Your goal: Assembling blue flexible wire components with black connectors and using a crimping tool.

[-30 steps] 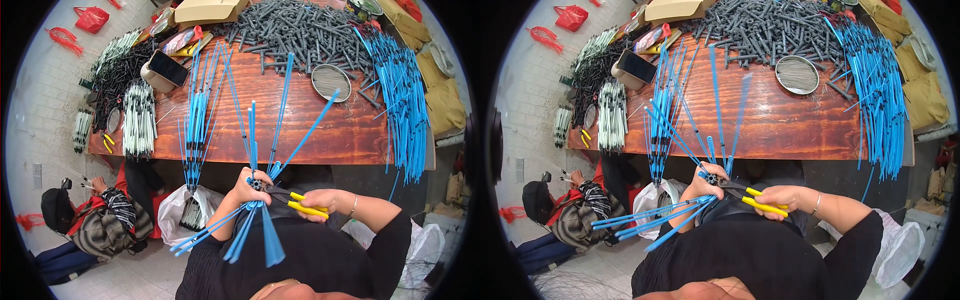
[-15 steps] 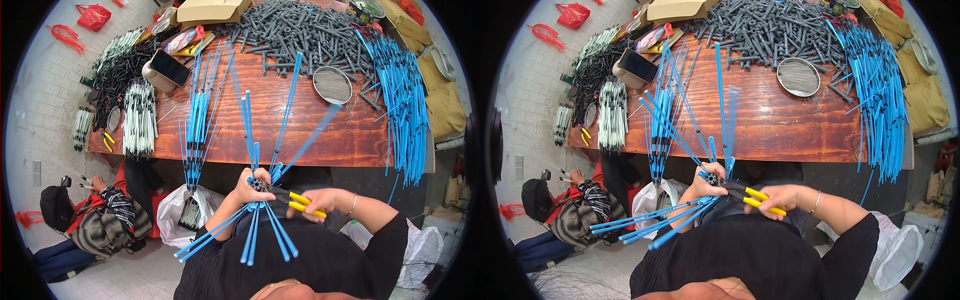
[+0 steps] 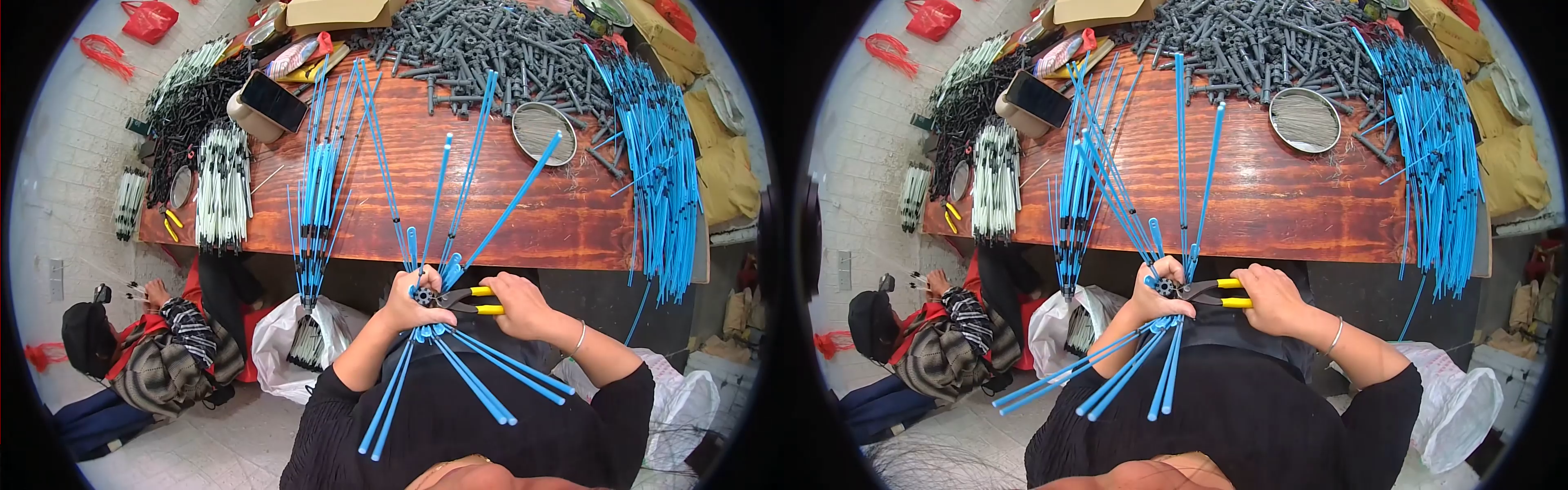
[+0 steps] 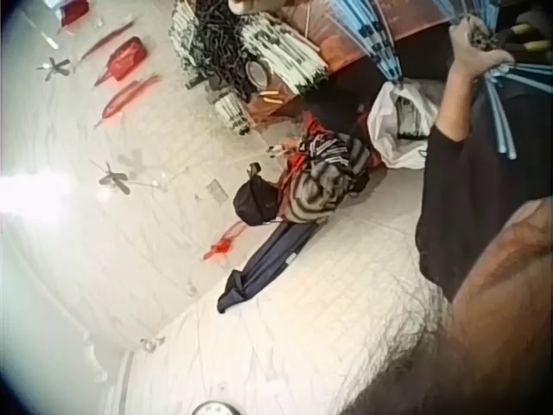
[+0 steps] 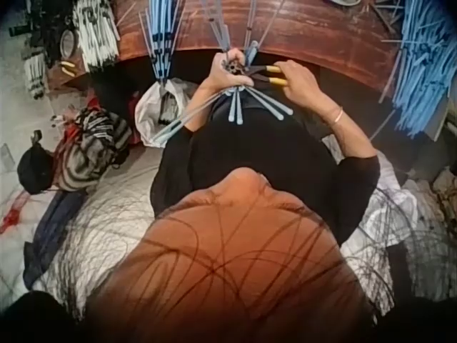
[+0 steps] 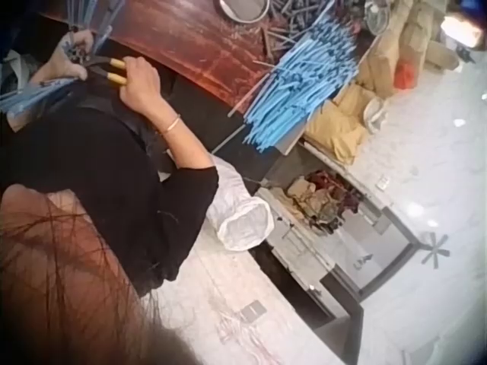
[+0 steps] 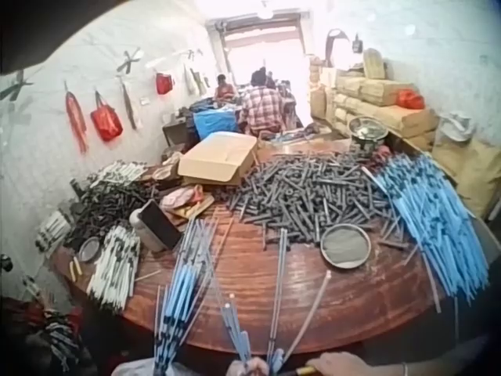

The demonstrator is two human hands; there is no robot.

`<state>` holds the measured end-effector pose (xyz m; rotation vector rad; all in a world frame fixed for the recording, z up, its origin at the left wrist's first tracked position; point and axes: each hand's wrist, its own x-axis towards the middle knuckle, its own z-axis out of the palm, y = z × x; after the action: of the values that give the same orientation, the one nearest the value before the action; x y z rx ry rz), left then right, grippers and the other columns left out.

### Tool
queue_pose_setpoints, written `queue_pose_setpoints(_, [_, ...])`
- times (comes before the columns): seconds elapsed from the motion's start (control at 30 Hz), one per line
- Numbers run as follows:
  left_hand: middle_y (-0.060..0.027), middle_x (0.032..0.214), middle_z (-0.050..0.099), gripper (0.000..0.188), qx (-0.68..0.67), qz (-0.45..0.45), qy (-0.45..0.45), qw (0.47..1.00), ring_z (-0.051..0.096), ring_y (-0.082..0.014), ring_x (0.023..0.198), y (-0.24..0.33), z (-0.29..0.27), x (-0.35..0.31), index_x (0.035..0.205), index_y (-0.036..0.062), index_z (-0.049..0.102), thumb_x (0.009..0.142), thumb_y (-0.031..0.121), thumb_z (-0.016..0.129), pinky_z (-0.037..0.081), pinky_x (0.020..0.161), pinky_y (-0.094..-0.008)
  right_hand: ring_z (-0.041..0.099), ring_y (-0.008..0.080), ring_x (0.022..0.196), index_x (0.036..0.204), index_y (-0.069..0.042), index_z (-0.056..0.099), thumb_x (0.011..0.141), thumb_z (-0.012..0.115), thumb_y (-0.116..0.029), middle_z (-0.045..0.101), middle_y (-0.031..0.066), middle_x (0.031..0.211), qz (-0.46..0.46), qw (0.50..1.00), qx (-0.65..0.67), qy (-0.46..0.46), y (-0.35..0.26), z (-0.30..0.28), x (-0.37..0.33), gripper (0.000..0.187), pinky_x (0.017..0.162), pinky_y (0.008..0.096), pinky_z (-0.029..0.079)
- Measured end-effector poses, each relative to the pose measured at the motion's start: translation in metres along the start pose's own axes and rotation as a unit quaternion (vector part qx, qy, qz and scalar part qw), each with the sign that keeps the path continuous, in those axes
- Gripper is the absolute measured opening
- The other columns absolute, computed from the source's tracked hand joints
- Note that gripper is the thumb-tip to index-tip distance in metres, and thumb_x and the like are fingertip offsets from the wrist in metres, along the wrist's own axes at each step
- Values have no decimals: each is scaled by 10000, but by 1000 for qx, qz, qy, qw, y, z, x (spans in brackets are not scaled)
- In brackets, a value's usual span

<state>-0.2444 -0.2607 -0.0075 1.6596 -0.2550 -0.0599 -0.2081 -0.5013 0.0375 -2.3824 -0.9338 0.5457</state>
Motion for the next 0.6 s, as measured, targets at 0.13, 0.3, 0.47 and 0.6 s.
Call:
queue_pose_setpoints(0.13, [36,642,499,576,8,-2,6,1000,435,-24,550,6,2,3,748,56,489,477,343,909,351,490,-191,573,320,826,999,-42,517,703,645,-126,552,137,866,-19,999,1,27,4,4,-3,334,701,412,466])
queue_pose_setpoints(0.3, [21,592,491,576,63,39,24,997,430,-35,519,6,3,5,749,47,488,485,344,904,351,479,-200,592,312,640,810,-47,524,741,661,-240,566,118,702,-22,994,-53,89,9,10,1,246,553,412,470])
queue_pose_setpoints(0.47, [0,550,481,498,81,25,47,995,440,-51,499,16,9,13,757,43,492,536,269,877,363,481,-209,584,305,539,736,-59,527,748,661,-278,561,105,614,-37,986,-114,119,13,-2,2,258,477,410,455])
queue_pose_setpoints(0.6, [-15,556,493,402,86,13,60,994,467,-65,507,16,11,10,769,41,500,595,188,831,384,495,-223,591,294,554,726,-66,536,743,663,-274,567,105,620,-23,982,-171,81,-3,-22,2,244,485,407,457])
